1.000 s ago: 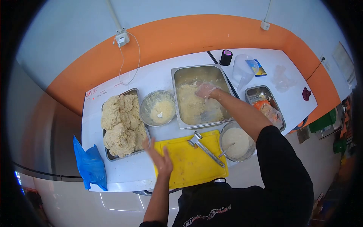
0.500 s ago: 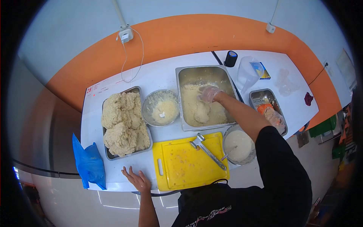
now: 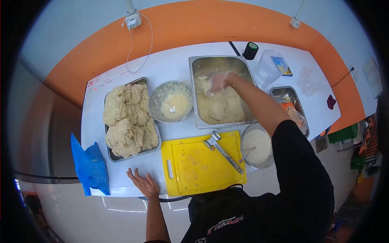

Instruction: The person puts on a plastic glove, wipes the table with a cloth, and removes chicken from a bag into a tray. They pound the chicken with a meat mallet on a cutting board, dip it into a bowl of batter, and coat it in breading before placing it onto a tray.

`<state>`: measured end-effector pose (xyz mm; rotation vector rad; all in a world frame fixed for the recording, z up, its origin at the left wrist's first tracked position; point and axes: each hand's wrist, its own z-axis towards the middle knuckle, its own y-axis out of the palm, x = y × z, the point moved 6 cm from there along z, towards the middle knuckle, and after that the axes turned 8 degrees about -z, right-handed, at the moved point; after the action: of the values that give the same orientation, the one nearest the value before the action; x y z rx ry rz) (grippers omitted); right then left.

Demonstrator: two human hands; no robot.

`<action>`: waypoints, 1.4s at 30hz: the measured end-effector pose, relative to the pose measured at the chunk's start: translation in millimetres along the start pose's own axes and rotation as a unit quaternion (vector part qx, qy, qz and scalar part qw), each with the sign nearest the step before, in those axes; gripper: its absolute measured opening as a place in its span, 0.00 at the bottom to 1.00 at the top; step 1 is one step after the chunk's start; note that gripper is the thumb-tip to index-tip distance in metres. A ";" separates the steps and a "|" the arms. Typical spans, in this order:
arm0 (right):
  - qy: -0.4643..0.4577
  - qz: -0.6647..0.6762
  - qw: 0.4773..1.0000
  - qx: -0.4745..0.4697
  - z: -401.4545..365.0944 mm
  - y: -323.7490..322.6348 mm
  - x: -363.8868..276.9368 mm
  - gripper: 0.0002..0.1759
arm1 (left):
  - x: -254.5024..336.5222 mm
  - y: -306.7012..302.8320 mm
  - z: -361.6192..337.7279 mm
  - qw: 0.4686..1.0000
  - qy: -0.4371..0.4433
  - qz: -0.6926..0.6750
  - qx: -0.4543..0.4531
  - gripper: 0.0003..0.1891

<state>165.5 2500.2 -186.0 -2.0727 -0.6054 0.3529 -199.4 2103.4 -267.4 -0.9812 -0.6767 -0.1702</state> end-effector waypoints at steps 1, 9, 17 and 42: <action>0.001 -0.002 1.000 -0.003 -1.2 7.8 3.1 0.36 | -0.8 -0.1 -0.3 1.000 -0.003 -0.002 -0.002 0.31; -0.049 0.031 0.998 0.037 7.3 88.0 17.3 0.42 | -2.3 -0.8 0.0 1.000 -0.009 0.011 -0.003 0.30; 0.000 0.056 0.983 0.174 -16.2 32.4 31.9 0.47 | -0.3 -1.2 -0.9 1.000 0.000 0.005 0.005 0.28; 0.065 0.085 0.994 -0.031 -80.8 80.4 31.1 0.29 | -6.1 -4.2 -2.4 1.000 0.002 0.030 0.006 0.32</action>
<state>252.0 2423.6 -210.9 -2.1936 -0.3678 0.2971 -204.9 2098.1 -268.9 -0.9874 -0.6440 -0.1156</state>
